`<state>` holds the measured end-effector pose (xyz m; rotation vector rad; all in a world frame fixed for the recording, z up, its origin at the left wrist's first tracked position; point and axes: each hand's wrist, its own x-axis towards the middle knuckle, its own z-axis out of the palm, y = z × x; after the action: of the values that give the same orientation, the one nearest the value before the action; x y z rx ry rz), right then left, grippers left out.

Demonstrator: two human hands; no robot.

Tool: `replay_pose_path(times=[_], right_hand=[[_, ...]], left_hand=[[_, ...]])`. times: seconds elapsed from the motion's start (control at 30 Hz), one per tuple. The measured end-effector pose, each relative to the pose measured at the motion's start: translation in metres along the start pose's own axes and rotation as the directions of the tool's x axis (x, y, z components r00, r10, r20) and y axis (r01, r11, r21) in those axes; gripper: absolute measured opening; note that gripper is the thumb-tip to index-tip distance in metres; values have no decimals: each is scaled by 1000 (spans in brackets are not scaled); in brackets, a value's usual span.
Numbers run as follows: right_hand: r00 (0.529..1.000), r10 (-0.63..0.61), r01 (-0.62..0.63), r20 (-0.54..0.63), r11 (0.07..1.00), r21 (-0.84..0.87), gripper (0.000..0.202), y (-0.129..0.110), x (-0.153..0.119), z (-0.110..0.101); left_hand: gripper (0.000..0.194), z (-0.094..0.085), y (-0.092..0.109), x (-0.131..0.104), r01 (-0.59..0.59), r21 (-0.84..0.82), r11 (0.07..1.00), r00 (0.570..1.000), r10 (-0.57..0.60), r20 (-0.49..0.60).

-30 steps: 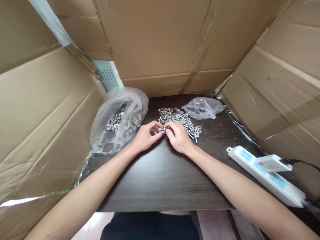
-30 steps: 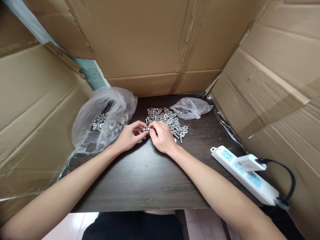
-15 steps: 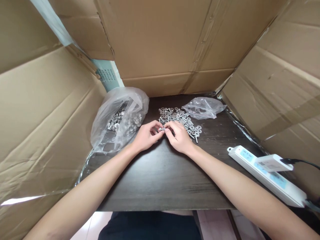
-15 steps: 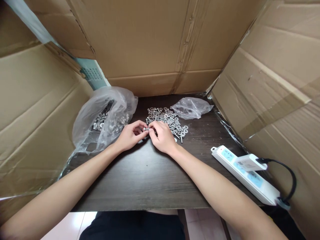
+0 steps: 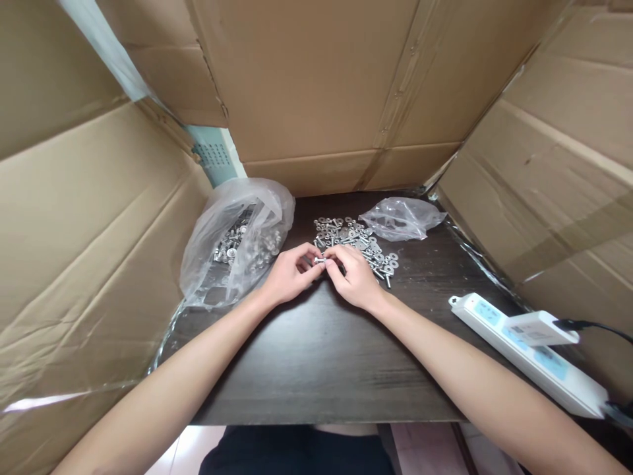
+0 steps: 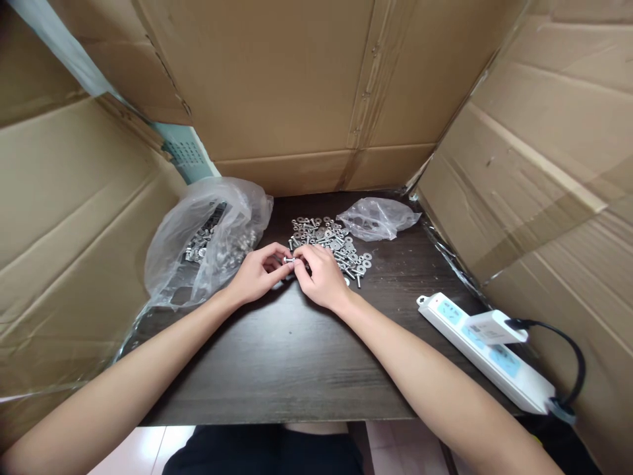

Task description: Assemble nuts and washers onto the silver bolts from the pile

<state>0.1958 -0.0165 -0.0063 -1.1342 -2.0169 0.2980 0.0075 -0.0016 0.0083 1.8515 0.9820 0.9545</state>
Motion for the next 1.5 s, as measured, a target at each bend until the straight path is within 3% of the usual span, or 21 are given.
replay_pose_path(times=[0.5, 1.0, 1.33, 1.5], right_hand=[[1000, -11, 12, -2, 1000, 29, 10, 1, 0, 0], [997, 56, -58, 46, 998, 30, 10, -3, 1, -3], [998, 16, -12, 55, 998, -62, 30, -3, 3, -3], [998, 20, -16, 56, 998, -68, 30, -3, 3, -4]], left_hand=[[21, 1, -4, -1, -45, 24, 999, 999, 46, -6], [19, 1, -5, -1, -66, 63, 996, 998, 67, -11], [19, 2, -6, 0, -40, 43, 998, 999, 41, -6], [19, 2, -4, 0, -43, 65, 997, 999, 43, -4]])
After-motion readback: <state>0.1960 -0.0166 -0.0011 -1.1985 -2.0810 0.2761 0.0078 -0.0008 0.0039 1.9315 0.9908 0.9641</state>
